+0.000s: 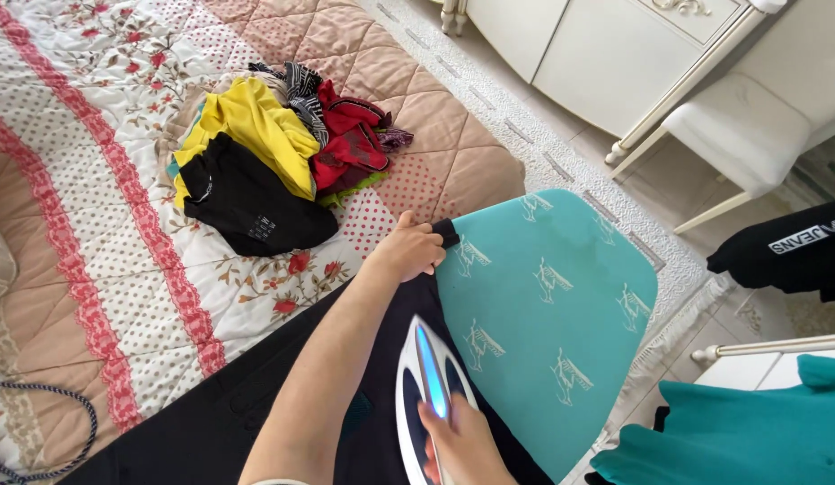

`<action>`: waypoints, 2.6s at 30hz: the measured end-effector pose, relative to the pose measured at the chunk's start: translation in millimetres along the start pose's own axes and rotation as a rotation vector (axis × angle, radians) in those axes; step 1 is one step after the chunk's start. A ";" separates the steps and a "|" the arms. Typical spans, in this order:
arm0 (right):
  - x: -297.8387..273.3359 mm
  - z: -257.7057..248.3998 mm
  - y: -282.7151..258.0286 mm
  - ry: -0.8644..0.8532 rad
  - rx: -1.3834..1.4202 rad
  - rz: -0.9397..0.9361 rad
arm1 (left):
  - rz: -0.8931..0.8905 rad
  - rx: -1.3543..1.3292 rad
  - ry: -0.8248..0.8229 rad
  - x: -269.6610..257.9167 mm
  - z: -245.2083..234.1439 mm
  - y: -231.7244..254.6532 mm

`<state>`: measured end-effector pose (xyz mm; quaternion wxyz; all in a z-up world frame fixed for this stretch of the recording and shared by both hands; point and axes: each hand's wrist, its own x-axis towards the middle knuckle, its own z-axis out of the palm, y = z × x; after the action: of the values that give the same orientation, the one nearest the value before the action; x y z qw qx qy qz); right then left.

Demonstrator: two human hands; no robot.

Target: Ironing a black t-shirt on an ironing board.

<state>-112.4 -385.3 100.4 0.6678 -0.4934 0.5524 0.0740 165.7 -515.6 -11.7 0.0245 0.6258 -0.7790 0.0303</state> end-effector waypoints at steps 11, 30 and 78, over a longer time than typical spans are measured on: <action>3.8 15.4 6.2 0.096 0.079 0.019 | -0.144 -0.074 -0.069 5.8 -2.2 0.1; -0.7 -82.1 58.6 0.188 -0.077 0.085 | -0.474 -0.206 0.408 -79.4 -65.4 107.2; 202.3 -34.6 -69.5 0.181 -0.515 -0.366 | -2.231 -0.368 0.266 -493.6 -48.5 237.1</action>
<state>-14.0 -536.2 -20.1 0.4716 -0.7418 0.4745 0.0459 40.6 19.7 -4.9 0.2115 0.9486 0.2285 -0.0570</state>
